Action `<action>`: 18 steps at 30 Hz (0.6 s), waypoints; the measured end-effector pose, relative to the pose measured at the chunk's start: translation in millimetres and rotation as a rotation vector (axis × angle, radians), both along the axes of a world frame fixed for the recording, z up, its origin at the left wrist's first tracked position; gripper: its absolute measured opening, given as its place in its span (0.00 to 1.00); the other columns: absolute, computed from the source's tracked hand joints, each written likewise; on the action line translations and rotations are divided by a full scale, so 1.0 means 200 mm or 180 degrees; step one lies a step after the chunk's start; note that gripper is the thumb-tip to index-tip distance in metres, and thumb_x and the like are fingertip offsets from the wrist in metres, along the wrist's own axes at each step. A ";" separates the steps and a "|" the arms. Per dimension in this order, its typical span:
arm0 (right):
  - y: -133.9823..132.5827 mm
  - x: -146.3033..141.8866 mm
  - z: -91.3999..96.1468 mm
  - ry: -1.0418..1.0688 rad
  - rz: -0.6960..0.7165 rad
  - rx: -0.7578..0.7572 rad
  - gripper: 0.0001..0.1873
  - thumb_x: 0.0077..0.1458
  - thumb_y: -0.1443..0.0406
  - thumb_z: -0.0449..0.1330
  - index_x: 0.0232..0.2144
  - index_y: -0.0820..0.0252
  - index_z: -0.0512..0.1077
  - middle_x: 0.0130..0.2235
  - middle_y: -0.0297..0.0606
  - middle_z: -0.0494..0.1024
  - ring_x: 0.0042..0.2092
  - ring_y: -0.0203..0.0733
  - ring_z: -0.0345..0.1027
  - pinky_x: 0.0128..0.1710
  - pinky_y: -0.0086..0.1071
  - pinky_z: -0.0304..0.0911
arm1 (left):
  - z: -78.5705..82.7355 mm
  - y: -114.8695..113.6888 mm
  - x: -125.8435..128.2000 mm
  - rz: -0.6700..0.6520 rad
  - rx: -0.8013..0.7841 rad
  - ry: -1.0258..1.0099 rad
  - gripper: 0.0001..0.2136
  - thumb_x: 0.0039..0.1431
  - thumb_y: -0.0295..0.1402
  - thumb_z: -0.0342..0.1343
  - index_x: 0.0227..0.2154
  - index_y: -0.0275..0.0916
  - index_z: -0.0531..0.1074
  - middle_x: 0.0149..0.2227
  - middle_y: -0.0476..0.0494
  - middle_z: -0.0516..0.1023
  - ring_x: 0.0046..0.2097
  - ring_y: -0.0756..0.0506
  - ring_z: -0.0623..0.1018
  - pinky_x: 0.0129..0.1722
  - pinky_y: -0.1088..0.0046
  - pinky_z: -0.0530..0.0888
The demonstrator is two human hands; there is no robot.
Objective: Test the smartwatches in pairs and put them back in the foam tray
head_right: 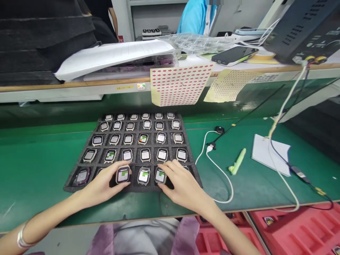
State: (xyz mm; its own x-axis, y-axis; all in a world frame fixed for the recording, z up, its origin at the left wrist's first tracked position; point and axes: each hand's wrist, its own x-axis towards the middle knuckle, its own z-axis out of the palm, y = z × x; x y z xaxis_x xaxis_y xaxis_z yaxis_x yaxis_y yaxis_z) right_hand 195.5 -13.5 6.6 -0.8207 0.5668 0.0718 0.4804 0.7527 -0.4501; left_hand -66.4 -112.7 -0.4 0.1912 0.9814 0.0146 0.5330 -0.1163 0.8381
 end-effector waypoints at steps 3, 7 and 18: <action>0.01 0.01 0.03 -0.0096 0.0107 -0.0012 0.24 0.58 0.68 0.58 0.57 0.61 0.61 0.49 0.46 0.68 0.50 0.51 0.61 0.49 0.46 0.63 | -0.02 0.02 -0.05 -0.0220 0.0464 0.1046 0.21 0.58 0.31 0.55 0.55 0.41 0.60 0.52 0.37 0.67 0.54 0.36 0.67 0.56 0.50 0.63; -0.04 0.00 0.02 0.0069 0.0137 0.0321 0.27 0.58 0.66 0.59 0.59 0.61 0.58 0.54 0.50 0.65 0.54 0.53 0.58 0.51 0.48 0.60 | -0.03 0.02 -0.09 -0.0245 0.0689 0.1581 0.25 0.56 0.37 0.57 0.55 0.38 0.60 0.51 0.35 0.68 0.52 0.36 0.67 0.52 0.54 0.66; -0.09 0.00 -0.16 0.0204 0.0719 0.1336 0.13 0.62 0.74 0.48 0.37 0.64 0.72 0.36 0.45 0.74 0.35 0.45 0.64 0.34 0.38 0.55 | 0.12 -0.12 -0.34 -0.0011 0.0189 0.1579 0.23 0.55 0.36 0.56 0.54 0.41 0.60 0.52 0.38 0.68 0.52 0.37 0.68 0.51 0.58 0.67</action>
